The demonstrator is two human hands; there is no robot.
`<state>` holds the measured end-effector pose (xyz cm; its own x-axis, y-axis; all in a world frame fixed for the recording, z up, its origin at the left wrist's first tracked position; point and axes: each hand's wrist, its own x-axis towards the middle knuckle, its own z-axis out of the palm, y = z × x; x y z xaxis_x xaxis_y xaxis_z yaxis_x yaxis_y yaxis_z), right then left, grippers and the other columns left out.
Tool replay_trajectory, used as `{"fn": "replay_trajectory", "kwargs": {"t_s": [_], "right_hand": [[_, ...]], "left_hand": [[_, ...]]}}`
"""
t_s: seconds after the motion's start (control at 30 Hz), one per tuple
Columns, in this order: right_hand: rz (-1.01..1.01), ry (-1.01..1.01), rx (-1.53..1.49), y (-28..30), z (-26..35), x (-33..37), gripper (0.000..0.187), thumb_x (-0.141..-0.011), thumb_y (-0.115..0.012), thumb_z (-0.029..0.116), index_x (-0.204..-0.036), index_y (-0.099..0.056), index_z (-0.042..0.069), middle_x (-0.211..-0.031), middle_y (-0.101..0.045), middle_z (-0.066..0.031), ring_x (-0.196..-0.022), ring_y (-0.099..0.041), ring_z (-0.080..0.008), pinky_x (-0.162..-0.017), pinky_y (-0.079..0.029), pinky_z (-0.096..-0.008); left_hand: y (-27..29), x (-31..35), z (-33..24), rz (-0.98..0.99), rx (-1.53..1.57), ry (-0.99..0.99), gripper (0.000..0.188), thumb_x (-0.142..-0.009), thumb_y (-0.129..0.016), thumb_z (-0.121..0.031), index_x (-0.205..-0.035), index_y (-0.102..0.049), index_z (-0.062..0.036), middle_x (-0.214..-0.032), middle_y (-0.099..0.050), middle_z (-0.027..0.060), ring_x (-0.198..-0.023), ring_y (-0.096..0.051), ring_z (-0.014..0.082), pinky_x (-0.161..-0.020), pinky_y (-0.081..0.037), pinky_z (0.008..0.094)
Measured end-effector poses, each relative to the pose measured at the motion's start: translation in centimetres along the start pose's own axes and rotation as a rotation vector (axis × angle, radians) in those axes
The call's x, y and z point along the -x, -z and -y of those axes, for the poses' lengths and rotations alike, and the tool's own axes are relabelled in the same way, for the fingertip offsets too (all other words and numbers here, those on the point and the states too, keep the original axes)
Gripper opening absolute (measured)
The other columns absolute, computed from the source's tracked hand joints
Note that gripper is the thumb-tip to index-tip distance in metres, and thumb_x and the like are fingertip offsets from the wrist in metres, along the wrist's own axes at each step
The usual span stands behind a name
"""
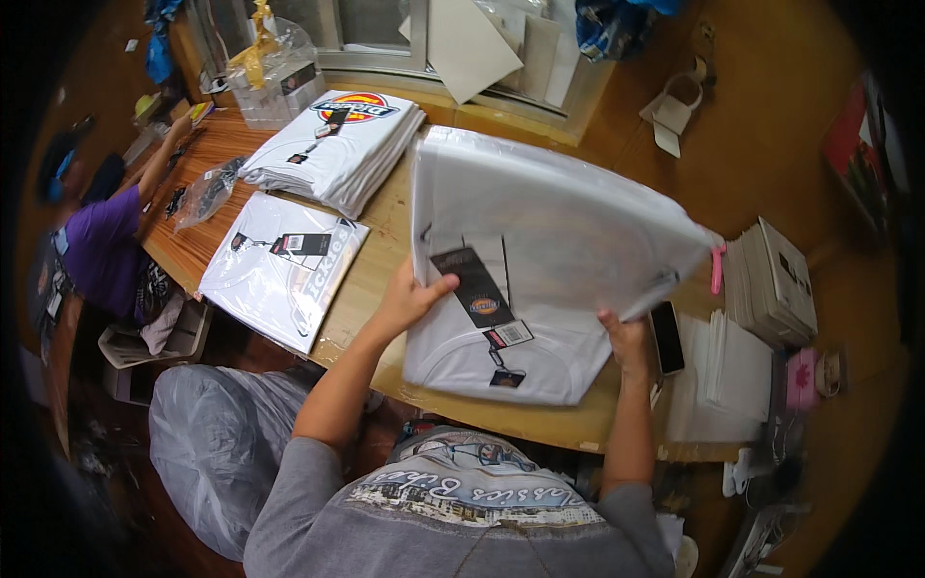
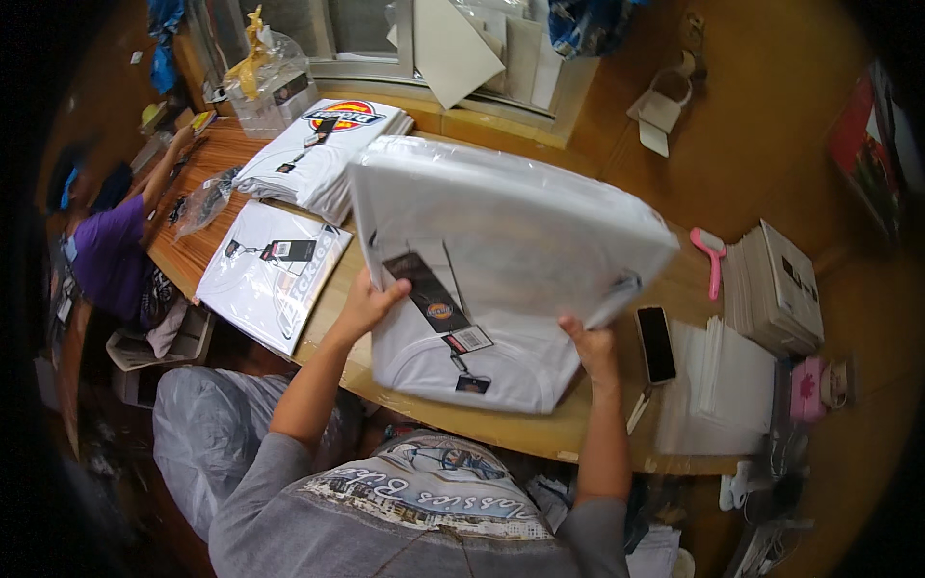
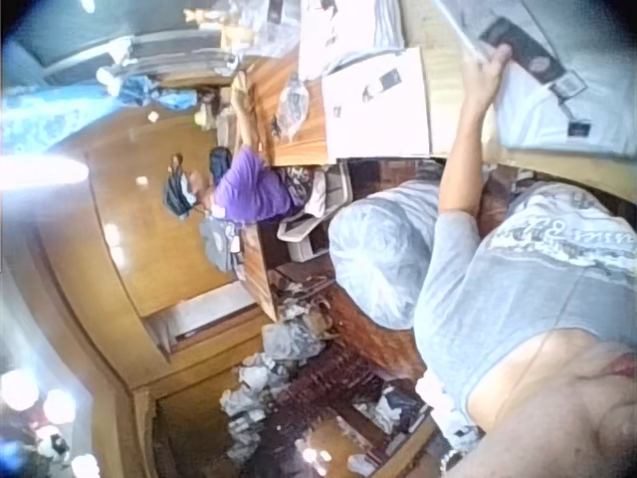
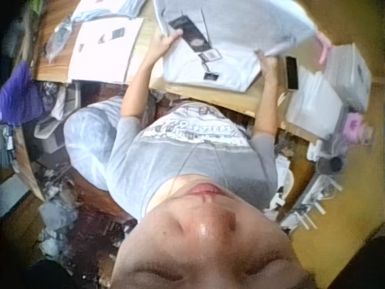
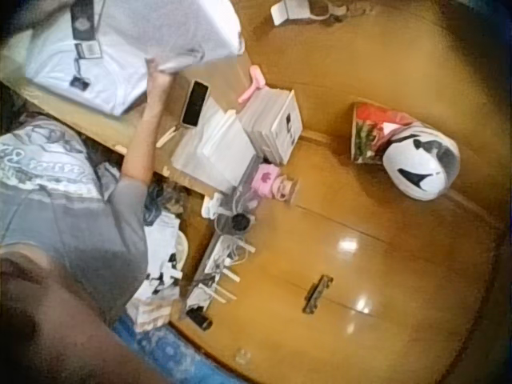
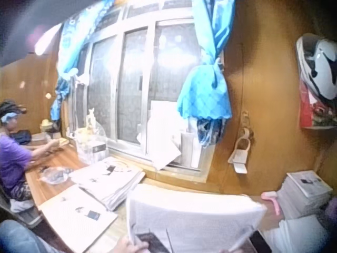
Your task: The person folds white t-shirts, places them into clear plastic bags, and seals the bags. The person then stacks the packaged shirts and ties a bundle with a blue strap.
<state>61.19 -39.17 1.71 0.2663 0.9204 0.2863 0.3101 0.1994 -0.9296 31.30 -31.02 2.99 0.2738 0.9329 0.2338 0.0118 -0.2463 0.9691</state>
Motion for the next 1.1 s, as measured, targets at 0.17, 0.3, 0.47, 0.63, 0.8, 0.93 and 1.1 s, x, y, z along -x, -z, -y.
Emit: {"fn": "replay_trajectory", "kwargs": {"t_s": [0.17, 0.3, 0.47, 0.63, 0.8, 0.93, 1.1], "right_hand": [[0.107, -0.339, -0.116, -1.0, -3.5, 0.6, 0.05, -0.071, -0.065, 0.031, -0.104, -0.05, -0.004, -0.095, -0.055, -0.0084, -0.085, -0.05, -0.0155, -0.076, -0.04, -0.0276], [0.134, -0.518, -0.08, -1.7, -7.9, 2.0, 0.051, -0.073, -0.063, 0.032, -0.106, -0.048, -0.004, -0.095, -0.054, -0.0076, -0.085, -0.049, -0.0143, -0.075, -0.04, -0.027], [0.053, -0.379, 0.506, 1.3, -8.4, 0.5, 0.063, -0.071, -0.061, 0.04, -0.112, -0.042, -0.004, -0.104, -0.052, -0.0192, -0.097, -0.049, -0.0298, -0.082, -0.038, -0.0343], [-0.092, 0.147, 0.887, -2.4, -3.2, -8.2, 0.034, -0.079, -0.051, 0.028, -0.101, -0.052, 0.002, -0.095, -0.055, -0.0198, -0.088, -0.052, -0.0333, -0.074, -0.041, -0.0376], [0.478, -0.207, 0.967, -9.9, -6.8, -12.7, 0.067, -0.073, -0.032, 0.065, -0.105, -0.055, 0.01, -0.101, -0.054, -0.0183, -0.097, -0.05, -0.0325, -0.083, -0.038, -0.0371], [0.457, -0.26, 0.928, -8.6, -7.2, -12.0, 0.072, -0.075, -0.028, 0.064, -0.111, -0.05, 0.006, -0.11, -0.05, -0.0176, -0.106, -0.045, -0.0292, -0.089, -0.033, -0.0366], [0.068, -0.128, 0.982, -8.4, -11.8, -12.1, 0.058, -0.078, -0.035, 0.055, -0.105, -0.055, 0.008, -0.109, -0.052, -0.0129, -0.106, -0.045, -0.0258, -0.095, -0.024, -0.036]], "left_hand": [[-1.3, -0.3, 3.0, 0.128, 0.094, 0.729, 0.042, -0.077, -0.056, -0.032, -0.101, -0.052, 0.0025, -0.09, -0.058, 0.0107, -0.081, -0.054, 0.0145, -0.069, -0.044, 0.0256], [-1.9, 1.8, 7.6, 0.131, -0.061, 0.653, 0.059, -0.075, -0.055, -0.045, -0.109, -0.047, 0.0028, -0.094, -0.057, 0.0119, -0.088, -0.052, 0.0182, -0.076, -0.041, 0.0296], [0.0, -1.8, 5.7, 0.138, -0.842, 0.405, 0.069, -0.075, -0.048, -0.052, -0.114, -0.039, 0.0043, -0.104, -0.05, 0.0225, -0.097, -0.049, 0.0301, -0.081, -0.039, 0.0349], [-4.4, -10.6, 5.9, 0.168, -1.097, -0.263, 0.059, -0.081, -0.035, -0.049, -0.115, -0.041, -0.0009, -0.112, -0.046, 0.0192, -0.103, -0.044, 0.033, -0.084, -0.036, 0.0413], [-7.8, -15.1, 8.1, 0.82, -1.282, 0.218, 0.059, -0.084, -0.02, -0.047, -0.106, -0.05, -0.0005, -0.099, -0.053, 0.0222, -0.097, -0.049, 0.035, -0.086, -0.036, 0.0421], [-8.6, -15.1, 8.5, 0.705, -1.321, 0.162, 0.073, -0.082, -0.016, -0.053, -0.086, -0.058, 0.0066, -0.091, -0.054, 0.028, -0.093, -0.05, 0.0387, -0.083, -0.038, 0.0408], [-10.8, -16.5, 10.3, 0.677, -1.356, 0.008, 0.072, -0.082, -0.019, -0.053, -0.085, -0.057, 0.0085, -0.088, -0.053, 0.0302, -0.091, -0.05, 0.04, -0.082, -0.038, 0.0419]]}}
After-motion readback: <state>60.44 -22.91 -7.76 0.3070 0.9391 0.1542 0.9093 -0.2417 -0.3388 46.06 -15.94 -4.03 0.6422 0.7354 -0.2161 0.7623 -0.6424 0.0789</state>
